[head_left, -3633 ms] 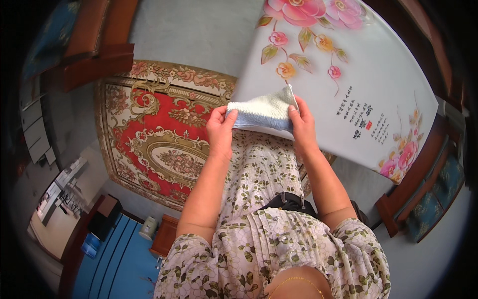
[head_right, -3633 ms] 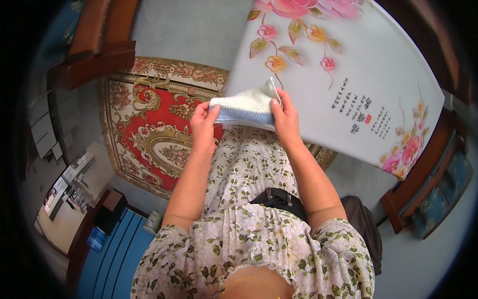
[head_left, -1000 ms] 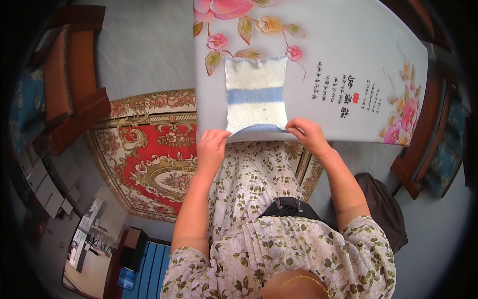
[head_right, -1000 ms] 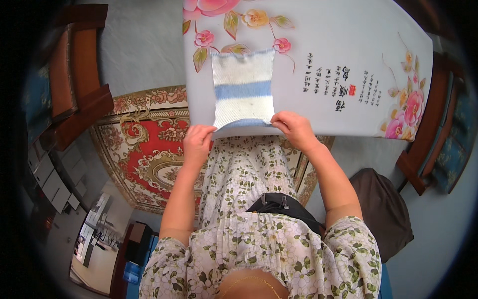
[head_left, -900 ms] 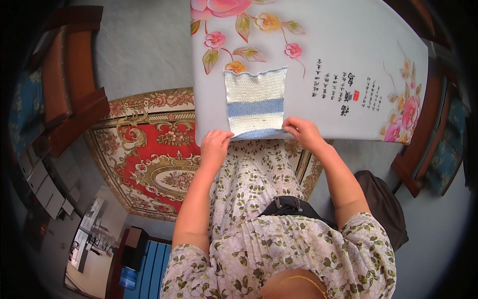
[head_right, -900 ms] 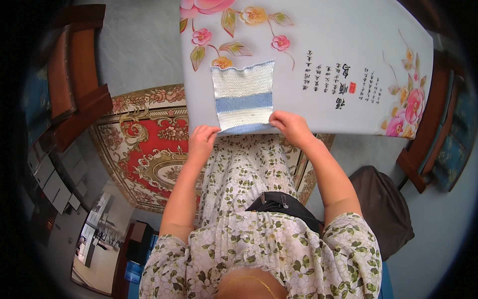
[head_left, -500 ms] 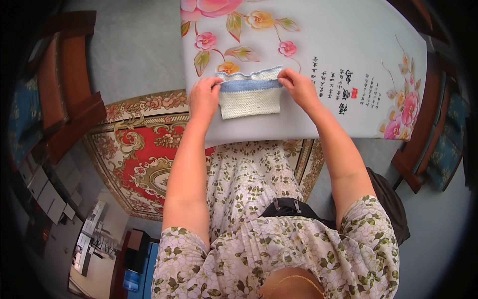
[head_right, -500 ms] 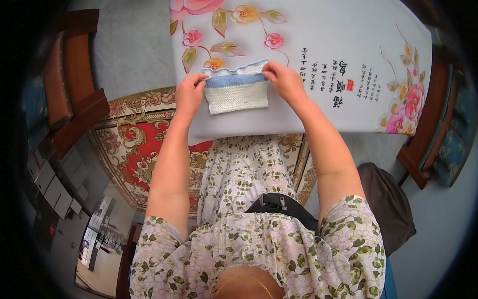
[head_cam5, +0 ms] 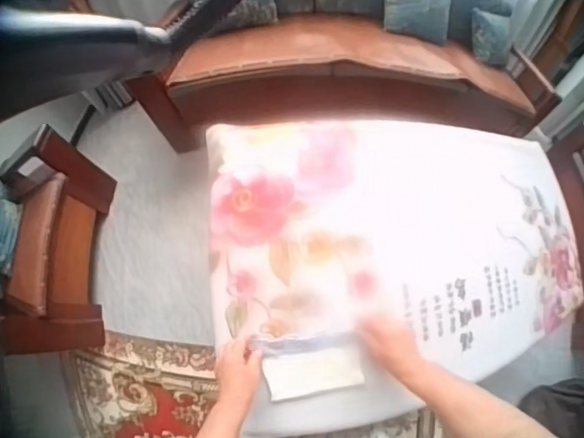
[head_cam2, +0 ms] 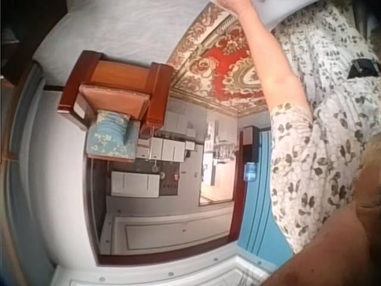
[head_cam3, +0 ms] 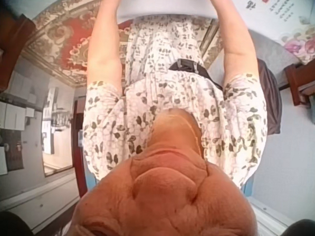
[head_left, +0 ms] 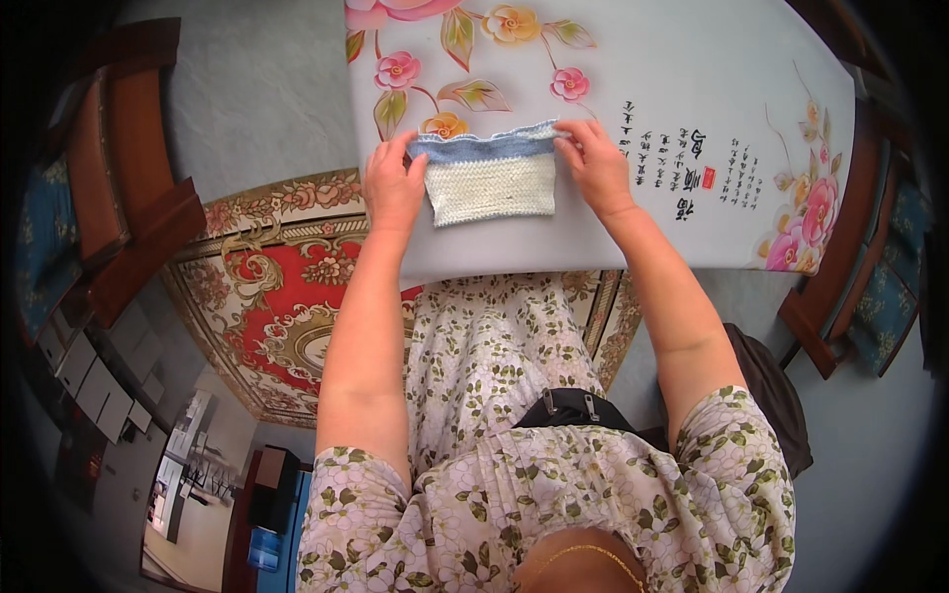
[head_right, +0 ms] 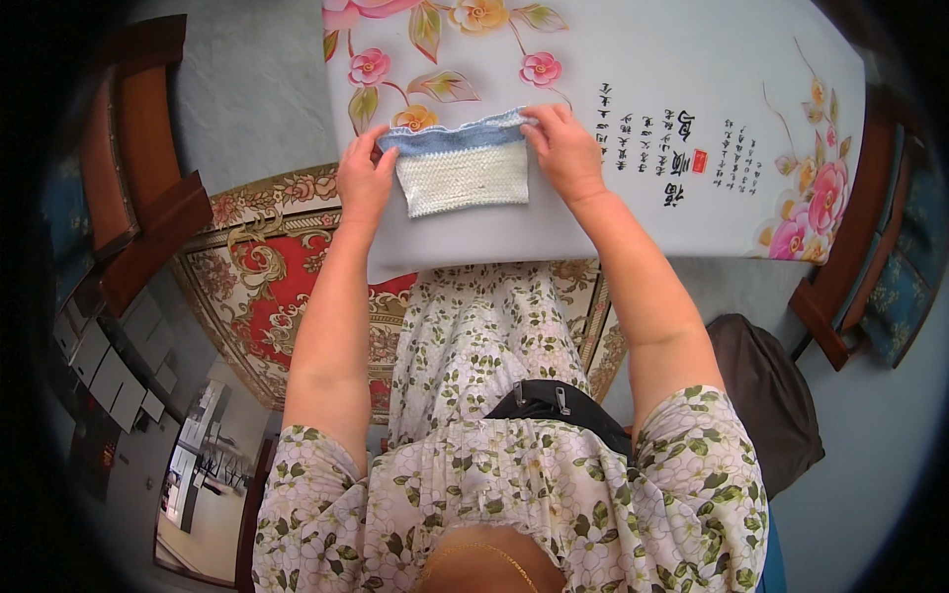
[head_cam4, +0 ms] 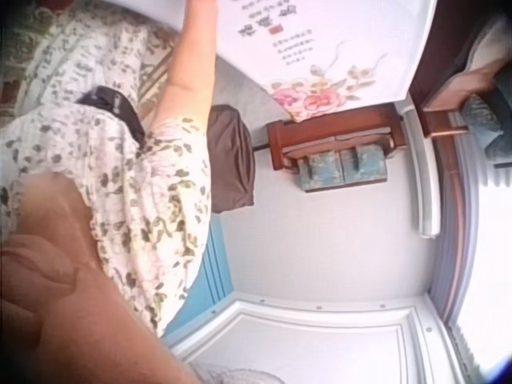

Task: The person wipes a large white rectangular surface with a floral pattern using a small cloth. They repeatedly wipe different sections, fold the cloth, and reposition the surface to access more area. The person continues wiping until the end of the clip.

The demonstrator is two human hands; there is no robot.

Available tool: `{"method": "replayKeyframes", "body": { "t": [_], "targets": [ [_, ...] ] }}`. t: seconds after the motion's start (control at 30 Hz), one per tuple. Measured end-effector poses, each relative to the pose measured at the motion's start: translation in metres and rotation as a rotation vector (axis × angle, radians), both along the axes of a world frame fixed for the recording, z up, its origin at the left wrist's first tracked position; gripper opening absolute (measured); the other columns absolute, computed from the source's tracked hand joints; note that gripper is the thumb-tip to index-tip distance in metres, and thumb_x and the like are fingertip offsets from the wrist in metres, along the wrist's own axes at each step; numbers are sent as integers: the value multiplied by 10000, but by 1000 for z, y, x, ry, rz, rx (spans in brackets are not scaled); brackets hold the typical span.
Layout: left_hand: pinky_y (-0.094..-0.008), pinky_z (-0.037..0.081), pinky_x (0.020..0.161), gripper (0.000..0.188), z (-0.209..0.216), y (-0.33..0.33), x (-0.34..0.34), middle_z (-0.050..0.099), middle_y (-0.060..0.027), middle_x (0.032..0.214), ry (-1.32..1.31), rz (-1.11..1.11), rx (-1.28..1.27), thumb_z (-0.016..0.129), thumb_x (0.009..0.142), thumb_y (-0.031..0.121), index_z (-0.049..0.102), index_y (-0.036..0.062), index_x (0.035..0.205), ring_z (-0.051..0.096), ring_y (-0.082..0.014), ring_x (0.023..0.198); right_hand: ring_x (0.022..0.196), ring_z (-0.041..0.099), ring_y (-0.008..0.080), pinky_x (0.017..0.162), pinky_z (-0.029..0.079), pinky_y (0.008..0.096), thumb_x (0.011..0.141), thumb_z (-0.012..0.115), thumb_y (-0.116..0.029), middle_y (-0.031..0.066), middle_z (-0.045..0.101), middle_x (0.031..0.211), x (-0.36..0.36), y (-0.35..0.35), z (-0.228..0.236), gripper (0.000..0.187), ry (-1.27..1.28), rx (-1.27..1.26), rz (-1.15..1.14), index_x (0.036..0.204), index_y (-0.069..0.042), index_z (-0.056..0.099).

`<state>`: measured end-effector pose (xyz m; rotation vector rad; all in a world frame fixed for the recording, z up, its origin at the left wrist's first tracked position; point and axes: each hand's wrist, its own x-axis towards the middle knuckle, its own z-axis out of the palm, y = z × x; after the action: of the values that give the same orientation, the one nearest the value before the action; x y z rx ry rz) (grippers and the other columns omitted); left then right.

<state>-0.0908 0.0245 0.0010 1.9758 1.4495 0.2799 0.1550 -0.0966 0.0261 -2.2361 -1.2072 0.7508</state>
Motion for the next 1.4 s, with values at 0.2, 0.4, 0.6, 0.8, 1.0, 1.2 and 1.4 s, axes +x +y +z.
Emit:
{"method": "replayKeyframes", "body": {
  "t": [0.2,0.4,0.6,0.8,1.0,1.2,1.4],
  "targets": [
    [-394,431,826,238,10,4,16,586,-71,983,279,-113,12,744,714,160,621,97,908,540,-267,946,1017,539,255,753,495,373,743,723,-214,17,584,1041,-5,22,-7,253,-333,108,229,954,-127,614],
    [-388,462,736,187,8,12,27,571,-56,1032,118,-11,-270,717,728,136,593,111,866,586,-277,844,884,578,240,726,489,369,728,725,-194,6,598,1024,-2,27,3,238,-2,-284,273,874,-92,568],
    [-296,478,806,284,60,40,129,567,-82,1171,-660,114,-397,660,788,75,602,38,1063,595,-171,918,881,601,245,747,490,362,755,700,-161,50,600,1083,37,-20,26,266,103,-280,-242,986,-94,587],
    [-319,437,917,383,19,34,80,557,-99,1185,-391,167,-49,605,829,75,536,16,1201,550,-205,1047,1195,468,283,968,428,379,699,727,-133,98,483,1316,41,-6,11,589,-401,157,176,1256,-186,541],
    [-432,324,1031,409,-5,6,68,471,-137,1318,-12,-41,181,605,824,98,535,68,1226,412,-335,1215,1347,303,307,1097,260,469,730,710,-389,102,363,1434,18,20,-30,653,-319,200,415,1318,-206,493],
    [-495,198,1098,539,-10,88,145,289,-109,1479,194,-301,455,607,857,255,442,160,1362,255,-325,1358,1356,291,275,1112,231,453,821,606,-436,79,340,1457,104,-28,-35,558,-427,51,378,1332,-247,485],
    [-479,122,1129,561,-35,149,256,224,-98,1517,261,-321,491,495,919,406,354,220,1429,172,-303,1402,1361,264,287,1118,205,453,875,555,-382,83,332,1460,238,17,-46,499,-618,-29,-24,1348,-248,470]
  ]
}}
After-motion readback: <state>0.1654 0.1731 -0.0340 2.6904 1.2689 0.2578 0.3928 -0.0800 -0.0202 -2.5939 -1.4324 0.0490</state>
